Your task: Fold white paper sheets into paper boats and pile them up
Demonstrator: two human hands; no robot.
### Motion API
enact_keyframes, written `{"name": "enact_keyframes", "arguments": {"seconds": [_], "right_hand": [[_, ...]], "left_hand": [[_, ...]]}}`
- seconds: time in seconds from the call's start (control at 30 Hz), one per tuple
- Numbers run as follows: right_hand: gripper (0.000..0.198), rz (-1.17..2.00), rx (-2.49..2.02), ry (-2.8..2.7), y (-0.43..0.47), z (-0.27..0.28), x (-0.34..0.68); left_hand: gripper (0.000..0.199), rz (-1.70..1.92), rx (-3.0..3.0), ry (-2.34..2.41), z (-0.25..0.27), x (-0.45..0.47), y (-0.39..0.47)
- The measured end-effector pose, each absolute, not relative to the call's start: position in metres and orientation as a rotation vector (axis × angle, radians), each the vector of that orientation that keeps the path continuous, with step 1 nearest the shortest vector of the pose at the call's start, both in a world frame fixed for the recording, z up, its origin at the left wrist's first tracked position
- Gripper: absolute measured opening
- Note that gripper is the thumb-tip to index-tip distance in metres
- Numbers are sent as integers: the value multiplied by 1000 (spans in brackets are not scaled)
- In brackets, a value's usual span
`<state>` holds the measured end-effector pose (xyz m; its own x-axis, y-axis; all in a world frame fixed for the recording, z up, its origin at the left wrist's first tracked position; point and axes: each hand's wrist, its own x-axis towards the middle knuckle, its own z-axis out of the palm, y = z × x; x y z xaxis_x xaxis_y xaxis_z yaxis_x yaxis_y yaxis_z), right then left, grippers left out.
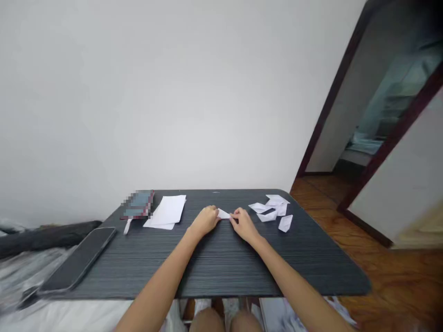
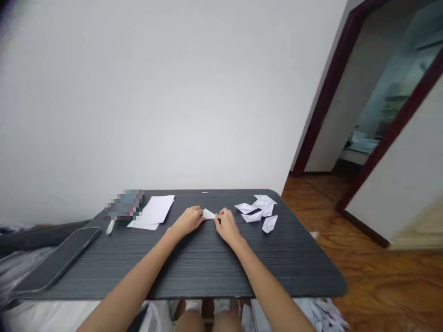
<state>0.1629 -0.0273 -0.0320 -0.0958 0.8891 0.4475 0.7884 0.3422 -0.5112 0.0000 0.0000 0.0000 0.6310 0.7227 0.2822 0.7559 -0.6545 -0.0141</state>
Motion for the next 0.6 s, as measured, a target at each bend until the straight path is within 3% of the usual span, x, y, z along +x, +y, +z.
{"name": "enact_keyframes", "arguments": {"seconds": [0.27,0.37,0.6], "right_hand": [[24,626,-1663,-1375,-13,-21,155],[19,764,-1621,-1362,-11,-22,149],[31,968,-1477,-1378,3,-28,137]], "left_hand": [[27,-429,-2703,-1303,4,-4,3],[25,-480,-2682,-1359,0,-1,6],[28,-477,-2602,-1288,-11,7,12]]}}
